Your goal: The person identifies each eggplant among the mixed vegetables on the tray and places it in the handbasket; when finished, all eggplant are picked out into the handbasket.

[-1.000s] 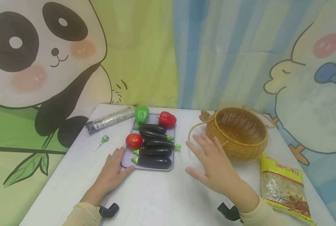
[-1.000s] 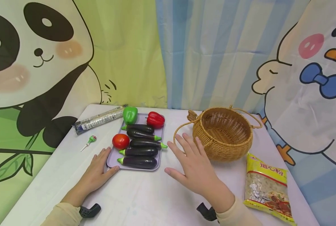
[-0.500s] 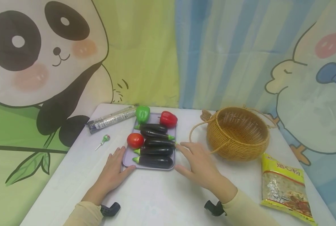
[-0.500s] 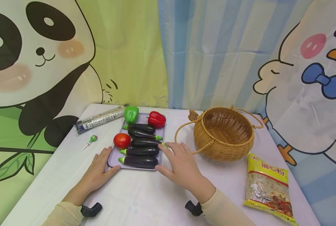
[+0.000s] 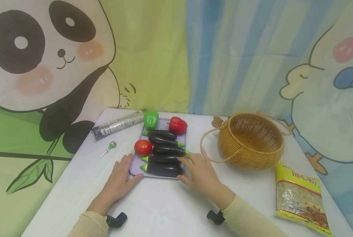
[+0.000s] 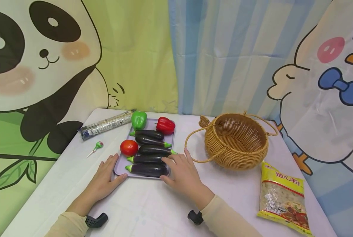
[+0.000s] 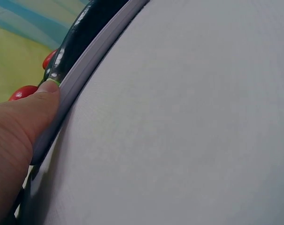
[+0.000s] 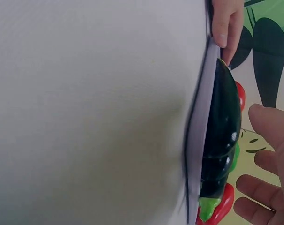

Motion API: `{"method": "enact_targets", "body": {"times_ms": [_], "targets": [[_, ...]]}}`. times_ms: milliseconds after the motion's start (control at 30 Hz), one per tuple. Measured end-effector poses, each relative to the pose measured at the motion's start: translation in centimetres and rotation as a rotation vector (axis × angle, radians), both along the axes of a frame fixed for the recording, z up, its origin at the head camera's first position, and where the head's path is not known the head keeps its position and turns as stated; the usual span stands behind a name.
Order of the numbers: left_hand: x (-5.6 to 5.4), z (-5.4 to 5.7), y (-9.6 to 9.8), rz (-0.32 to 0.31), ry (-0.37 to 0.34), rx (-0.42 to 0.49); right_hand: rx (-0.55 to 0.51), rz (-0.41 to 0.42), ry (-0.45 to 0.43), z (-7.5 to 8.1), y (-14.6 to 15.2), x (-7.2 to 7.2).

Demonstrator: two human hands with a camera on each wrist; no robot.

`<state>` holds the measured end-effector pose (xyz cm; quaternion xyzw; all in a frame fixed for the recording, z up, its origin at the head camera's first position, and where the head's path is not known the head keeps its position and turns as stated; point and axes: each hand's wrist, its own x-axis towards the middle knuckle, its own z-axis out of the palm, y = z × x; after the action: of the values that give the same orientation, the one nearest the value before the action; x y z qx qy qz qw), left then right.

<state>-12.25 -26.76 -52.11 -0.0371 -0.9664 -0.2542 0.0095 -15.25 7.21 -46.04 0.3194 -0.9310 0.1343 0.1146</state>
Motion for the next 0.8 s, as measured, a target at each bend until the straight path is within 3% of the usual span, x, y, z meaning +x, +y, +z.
{"method": "enact_targets", "body": {"times_ms": [467,800], "targets": [[0.1,0.2,0.0,-0.002,0.011,0.002,-0.042,0.047,0.081,-1.9,-0.9,-0.1],[0.2,0.3,0.1,0.002,0.011,0.009,-0.018,0.035,0.056,-2.3,-1.3,-0.4]]}}
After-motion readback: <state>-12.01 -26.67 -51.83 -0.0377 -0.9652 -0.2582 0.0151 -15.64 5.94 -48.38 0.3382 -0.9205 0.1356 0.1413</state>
